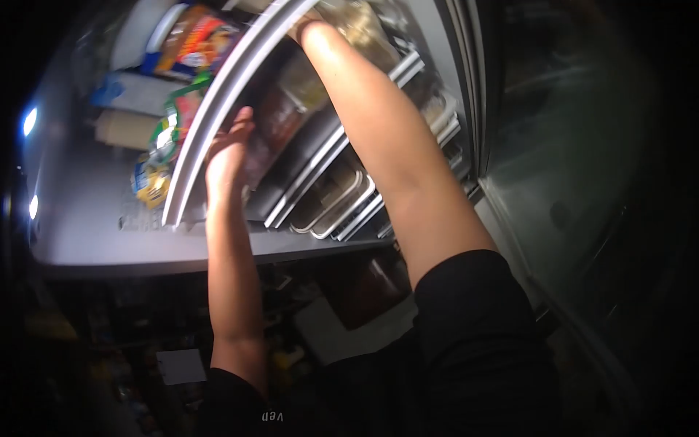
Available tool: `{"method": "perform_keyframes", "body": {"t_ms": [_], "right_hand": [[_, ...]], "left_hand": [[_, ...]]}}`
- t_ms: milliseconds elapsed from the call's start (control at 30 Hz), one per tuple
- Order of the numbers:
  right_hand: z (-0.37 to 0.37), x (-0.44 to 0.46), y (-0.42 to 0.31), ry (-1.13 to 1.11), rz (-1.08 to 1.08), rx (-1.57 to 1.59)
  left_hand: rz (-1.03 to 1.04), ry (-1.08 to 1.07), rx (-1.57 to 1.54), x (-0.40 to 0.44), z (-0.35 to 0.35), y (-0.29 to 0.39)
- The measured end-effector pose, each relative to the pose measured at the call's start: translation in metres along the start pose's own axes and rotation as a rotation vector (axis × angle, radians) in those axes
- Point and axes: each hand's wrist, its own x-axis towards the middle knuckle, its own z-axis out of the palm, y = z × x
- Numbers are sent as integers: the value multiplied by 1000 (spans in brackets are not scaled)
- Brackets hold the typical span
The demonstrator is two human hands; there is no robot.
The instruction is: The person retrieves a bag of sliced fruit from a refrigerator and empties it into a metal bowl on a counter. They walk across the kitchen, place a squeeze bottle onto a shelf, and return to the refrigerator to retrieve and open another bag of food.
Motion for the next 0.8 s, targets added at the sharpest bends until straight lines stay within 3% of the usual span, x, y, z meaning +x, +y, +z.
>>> {"method": "perform_keyframes", "body": {"t_ms": [67, 100, 133, 200, 267, 333, 400, 433, 467, 633, 667, 700, 800], "right_hand": [[-28, -15, 2, -50, -94, 236], [-41, -26, 3, -85, -145, 343], [-52, -35, 5, -122, -198, 452], [-70, -50, 10, -237, -315, 657], [-79, -57, 14, -470, -392, 978], [-86, -77, -10, -740, -230, 1387], [-86, -106, -41, 148, -166, 532], [-86, -89, -19, 139, -392, 519], [-85, -85, -12, 181, -478, 559], [-78, -102, -35, 91, -155, 404], [-70, -91, -24, 83, -157, 418], [-60, -75, -6, -41, -112, 712], [-24, -53, -2, -68, -91, 674]], "left_hand": [[-67, -1, -254, -16, 3, 11], [-118, 25, -208, -22, 6, 18], [10, -16, -221, -25, 8, 17], [36, -25, -168, -28, 14, 17], [-11, -36, -255, -27, 20, 14], [-47, -38, -273, -21, 22, 10], [-41, -39, -286, -16, 27, 14], [-81, -4, -320, -15, 29, 17], [-121, 32, -352, -14, 30, 20], [-103, 80, -407, -12, 29, 19], [-102, 90, -394, -12, 28, 20], [-108, 74, -459, -12, 26, 21], [-135, 71, -566, -6, 19, 17]]}}
